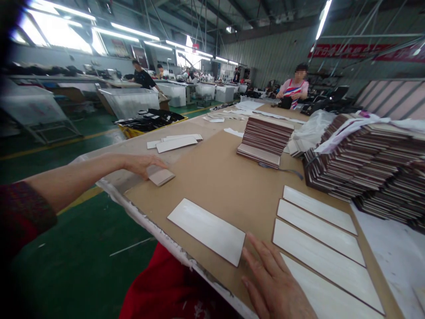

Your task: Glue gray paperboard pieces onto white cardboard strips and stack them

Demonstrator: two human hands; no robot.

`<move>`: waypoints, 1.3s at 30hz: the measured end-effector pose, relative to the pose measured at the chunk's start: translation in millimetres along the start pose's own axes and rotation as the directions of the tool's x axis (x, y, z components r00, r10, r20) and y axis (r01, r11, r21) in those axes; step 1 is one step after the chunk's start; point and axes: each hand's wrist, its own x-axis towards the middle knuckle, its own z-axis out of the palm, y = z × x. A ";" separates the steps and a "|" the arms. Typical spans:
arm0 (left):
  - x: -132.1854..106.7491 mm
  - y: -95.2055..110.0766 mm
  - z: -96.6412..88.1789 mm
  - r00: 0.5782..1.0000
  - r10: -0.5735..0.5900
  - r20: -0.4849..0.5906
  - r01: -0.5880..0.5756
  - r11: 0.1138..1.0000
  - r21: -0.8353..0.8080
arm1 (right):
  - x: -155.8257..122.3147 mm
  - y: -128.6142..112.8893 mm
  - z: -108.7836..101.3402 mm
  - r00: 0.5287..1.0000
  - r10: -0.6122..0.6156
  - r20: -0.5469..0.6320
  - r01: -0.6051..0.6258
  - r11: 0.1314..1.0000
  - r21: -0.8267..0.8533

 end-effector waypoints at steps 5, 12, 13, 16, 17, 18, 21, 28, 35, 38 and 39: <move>-15.4 5.5 -20.4 0.995 -0.054 -0.078 0.054 0.999 0.006 | 8.0 -2.7 2.0 1.000 -0.020 -0.006 0.019 1.000 -0.024; -31.5 137.6 -41.7 0.903 0.330 -0.276 -0.279 0.937 0.209 | 57.9 -35.1 -10.5 0.995 0.002 -0.095 0.010 0.993 0.121; -32.8 159.4 -39.1 0.878 0.387 -0.282 -0.337 0.918 0.211 | 66.7 -38.6 -8.6 0.995 -0.011 -0.095 0.024 0.990 0.138; -35.5 206.1 -29.7 0.834 0.462 -0.301 -0.420 0.886 0.196 | 84.2 -41.9 1.6 0.997 -0.024 -0.076 0.036 0.986 0.163; -35.5 214.7 -27.4 0.827 0.471 -0.307 -0.430 0.882 0.194 | 86.5 -41.5 4.8 0.998 -0.018 -0.066 0.029 0.986 0.163; -35.0 220.1 -25.7 0.820 0.480 -0.311 -0.439 0.877 0.195 | 87.3 -40.7 7.3 0.998 -0.008 -0.060 0.018 0.988 0.157; -31.2 224.5 -23.3 0.805 0.500 -0.319 -0.460 0.866 0.197 | 84.8 -37.7 9.4 0.998 0.012 -0.063 -0.004 0.992 0.125; -21.8 228.9 -21.7 0.811 0.486 -0.327 -0.445 0.874 0.196 | 86.0 -35.7 11.4 0.997 0.008 -0.070 -0.005 0.999 0.052; -26.4 212.8 -21.4 0.762 0.428 -0.486 -0.435 0.894 0.107 | 84.8 -4.5 0.5 0.979 0.048 -0.201 -0.052 0.999 -0.014; -37.3 183.7 -0.2 0.785 0.248 -0.568 -0.337 0.940 -0.055 | 66.5 20.6 -12.5 0.938 0.201 -0.281 -0.204 0.979 0.021; -40.4 173.7 11.1 0.813 0.200 -0.547 -0.305 0.946 -0.107 | 58.8 26.8 -15.0 0.931 0.248 -0.267 -0.244 0.969 0.049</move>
